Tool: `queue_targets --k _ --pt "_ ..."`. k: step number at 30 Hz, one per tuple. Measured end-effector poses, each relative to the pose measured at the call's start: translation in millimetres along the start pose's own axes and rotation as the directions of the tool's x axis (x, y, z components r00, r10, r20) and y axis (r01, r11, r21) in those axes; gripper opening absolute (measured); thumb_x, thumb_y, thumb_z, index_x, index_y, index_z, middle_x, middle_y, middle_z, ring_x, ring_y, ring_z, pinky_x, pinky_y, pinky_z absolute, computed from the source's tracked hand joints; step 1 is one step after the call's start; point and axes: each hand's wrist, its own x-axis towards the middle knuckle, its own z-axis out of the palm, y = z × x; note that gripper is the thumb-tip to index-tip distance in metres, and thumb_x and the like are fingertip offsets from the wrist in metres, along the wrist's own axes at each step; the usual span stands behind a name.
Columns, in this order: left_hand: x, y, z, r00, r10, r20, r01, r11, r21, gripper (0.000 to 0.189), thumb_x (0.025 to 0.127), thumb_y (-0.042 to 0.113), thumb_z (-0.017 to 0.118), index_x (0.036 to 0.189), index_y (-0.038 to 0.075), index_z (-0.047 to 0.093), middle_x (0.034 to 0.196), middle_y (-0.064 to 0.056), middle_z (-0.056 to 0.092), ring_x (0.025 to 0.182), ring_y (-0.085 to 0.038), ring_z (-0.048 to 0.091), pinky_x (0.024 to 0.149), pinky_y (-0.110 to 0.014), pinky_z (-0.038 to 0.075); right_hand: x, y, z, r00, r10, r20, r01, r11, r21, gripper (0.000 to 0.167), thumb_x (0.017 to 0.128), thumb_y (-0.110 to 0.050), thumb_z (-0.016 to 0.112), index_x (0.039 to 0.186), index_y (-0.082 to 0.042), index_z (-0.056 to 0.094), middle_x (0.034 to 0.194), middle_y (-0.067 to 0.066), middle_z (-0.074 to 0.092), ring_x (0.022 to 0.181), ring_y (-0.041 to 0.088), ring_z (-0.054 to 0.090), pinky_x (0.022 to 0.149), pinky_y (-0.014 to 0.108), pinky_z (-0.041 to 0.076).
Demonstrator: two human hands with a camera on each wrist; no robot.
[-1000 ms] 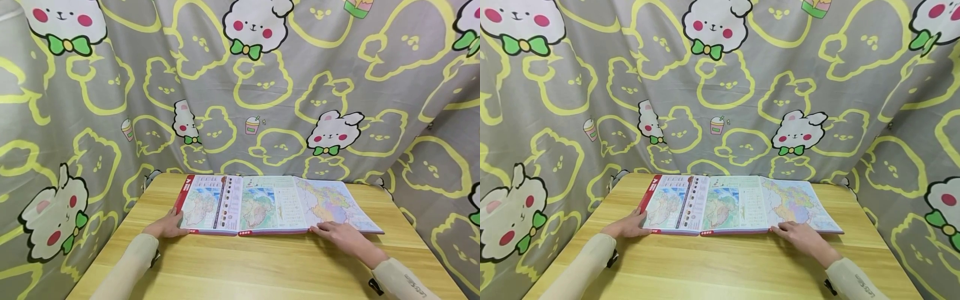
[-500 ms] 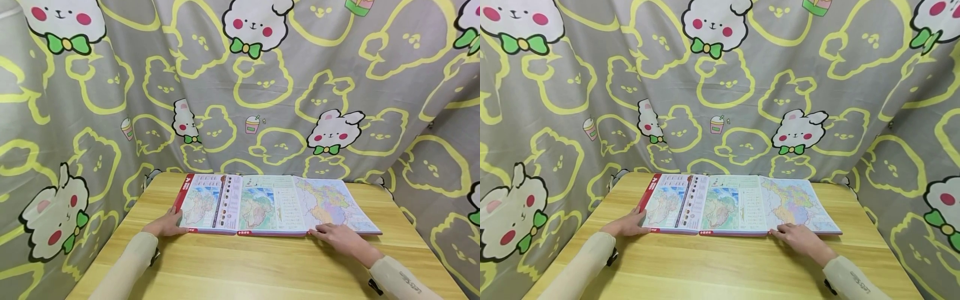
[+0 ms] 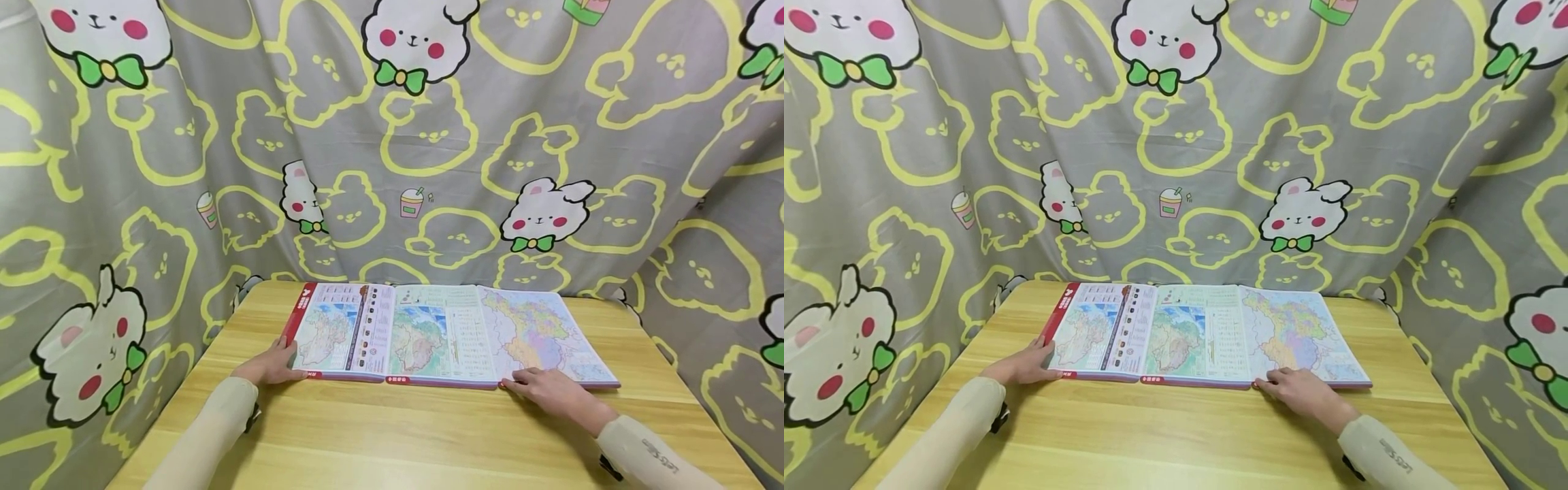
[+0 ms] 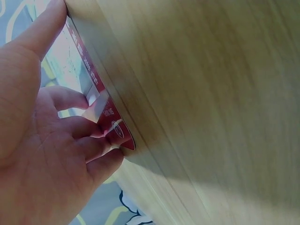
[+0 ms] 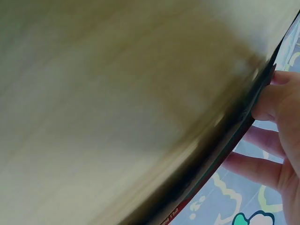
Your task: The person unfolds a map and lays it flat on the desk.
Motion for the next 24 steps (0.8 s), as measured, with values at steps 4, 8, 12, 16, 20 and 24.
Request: queue_targets --k 4,8,12,16,20,24 --pt "-0.4 -1.2 -0.5 1.0 0.008 -0.005 -0.008 1.0 0.003 0.101 0.079 0.055 0.067 0.145 -0.009 0.025 0.149 -0.037 0.007 0.137 -0.05 0.008 0.106 -0.062 0.016 1.1 0.3 2.4 1.0 0.003 0.026 -0.003 1.0 -0.001 0.04 0.078 -0.005 0.06 0.117 -0.013 0.068 0.102 0.009 0.064 0.084 0.023 0.062 0.054 0.033 0.053" --pt "0.0 -2.0 -0.7 1.0 0.005 0.0 -0.005 1.0 0.004 0.101 0.08 0.056 0.067 0.145 -0.009 0.025 0.148 -0.037 0.007 0.137 -0.05 0.008 0.106 -0.062 0.017 2.0 0.4 2.8 0.999 0.009 0.039 -0.009 1.0 0.006 0.043 0.076 -0.004 0.062 0.117 -0.013 0.068 0.102 0.008 0.064 0.085 0.023 0.062 0.056 0.034 0.053" --pt "0.4 -1.5 -0.8 1.0 0.014 0.003 -0.014 1.0 0.003 0.101 0.08 0.056 0.066 0.145 -0.009 0.024 0.148 -0.037 0.007 0.136 -0.05 0.008 0.106 -0.062 0.017 1.0 -1.0 2.0 0.999 0.01 0.033 -0.01 1.0 0.018 0.042 0.076 -0.003 0.063 0.117 -0.013 0.068 0.103 0.009 0.064 0.086 0.024 0.063 0.056 0.035 0.053" --pt "0.5 -1.7 -0.9 1.0 0.016 0.001 -0.016 1.0 -0.009 0.101 0.079 0.056 0.067 0.145 -0.009 0.025 0.148 -0.037 0.008 0.136 -0.051 0.008 0.106 -0.062 0.017 -1.7 -2.5 0.1 0.999 0.031 0.031 -0.032 0.998 0.052 0.044 0.074 -0.001 0.066 0.116 -0.012 0.068 0.104 0.011 0.064 0.085 0.026 0.063 0.058 0.037 0.054" --pt "0.2 -0.9 -1.2 1.0 0.017 -0.019 -0.017 1.0 -0.006 0.101 0.078 0.055 0.068 0.144 -0.009 0.027 0.148 -0.037 0.009 0.136 -0.05 0.01 0.106 -0.061 0.018 -3.8 -2.7 -1.1 0.996 0.078 0.033 -0.08 0.994 0.076 0.042 0.074 -0.001 0.068 0.114 -0.011 0.069 0.103 0.011 0.065 0.086 0.027 0.063 0.062 0.038 0.055" --pt "-0.7 3.7 -3.9 0.997 0.053 -0.049 -0.051 0.998 0.03 0.095 0.08 0.051 0.07 0.142 -0.01 0.032 0.148 -0.036 0.013 0.136 -0.049 0.014 0.107 -0.058 0.02 -4.9 -2.3 -2.3 0.983 0.178 0.049 -0.183 0.976 0.122 0.035 0.078 -0.005 0.07 0.113 -0.01 0.068 0.104 0.01 0.065 0.09 0.027 0.063 0.068 0.04 0.054"
